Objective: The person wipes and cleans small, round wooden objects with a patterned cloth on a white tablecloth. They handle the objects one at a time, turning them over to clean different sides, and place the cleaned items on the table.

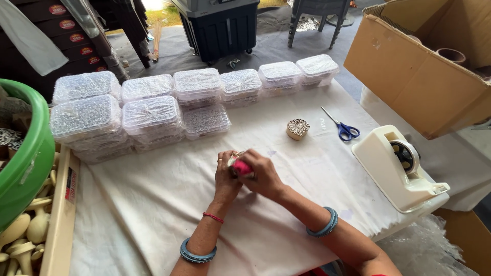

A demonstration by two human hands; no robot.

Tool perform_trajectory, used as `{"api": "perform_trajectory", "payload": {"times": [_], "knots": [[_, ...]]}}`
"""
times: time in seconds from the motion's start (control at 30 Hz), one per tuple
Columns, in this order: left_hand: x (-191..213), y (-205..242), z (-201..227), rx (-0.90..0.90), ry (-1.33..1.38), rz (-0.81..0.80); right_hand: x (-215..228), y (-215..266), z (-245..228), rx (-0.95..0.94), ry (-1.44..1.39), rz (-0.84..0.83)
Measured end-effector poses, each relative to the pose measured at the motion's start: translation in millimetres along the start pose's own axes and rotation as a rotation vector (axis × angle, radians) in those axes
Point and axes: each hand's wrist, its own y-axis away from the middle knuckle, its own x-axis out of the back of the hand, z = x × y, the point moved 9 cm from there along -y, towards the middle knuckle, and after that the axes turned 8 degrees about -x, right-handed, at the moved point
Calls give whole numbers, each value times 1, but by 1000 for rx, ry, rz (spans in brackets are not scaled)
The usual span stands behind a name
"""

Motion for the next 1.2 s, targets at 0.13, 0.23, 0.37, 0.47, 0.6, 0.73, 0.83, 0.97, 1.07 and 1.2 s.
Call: {"api": "perform_trajectory", "payload": {"times": [0.13, 0.23, 0.37, 0.47, 0.6, 0.73, 0.83, 0.97, 1.07, 1.2], "knots": [[-4, -1, 20, -50, -24, -36, 21, -9, 42, -94, 39, 129], [-7, -1, 33, -120, 30, -58, 34, -9, 56, -143, 142, 273], [-7, 0, 16, -93, 6, -26, 23, -3, 35, -146, 103, 247], [-2, 2, 1, -9, 23, -15, 10, 2, 2, -43, 69, 156], [-4, 3, -4, -29, 35, 7, 8, 1, -8, 83, 81, 90], [-4, -1, 26, -98, 27, -27, 30, -9, 44, -85, 123, 202], [-8, 0, 29, -112, 53, -53, 36, -10, 54, -155, 180, 288], [-9, 4, 2, 15, 3, -34, 19, 0, 21, -91, 62, 218], [-20, 10, -41, 93, 246, 35, 6, 2, -9, 26, 38, 98], [-18, 9, -28, 132, 401, 31, 8, -3, 15, 33, -26, 70]]}}
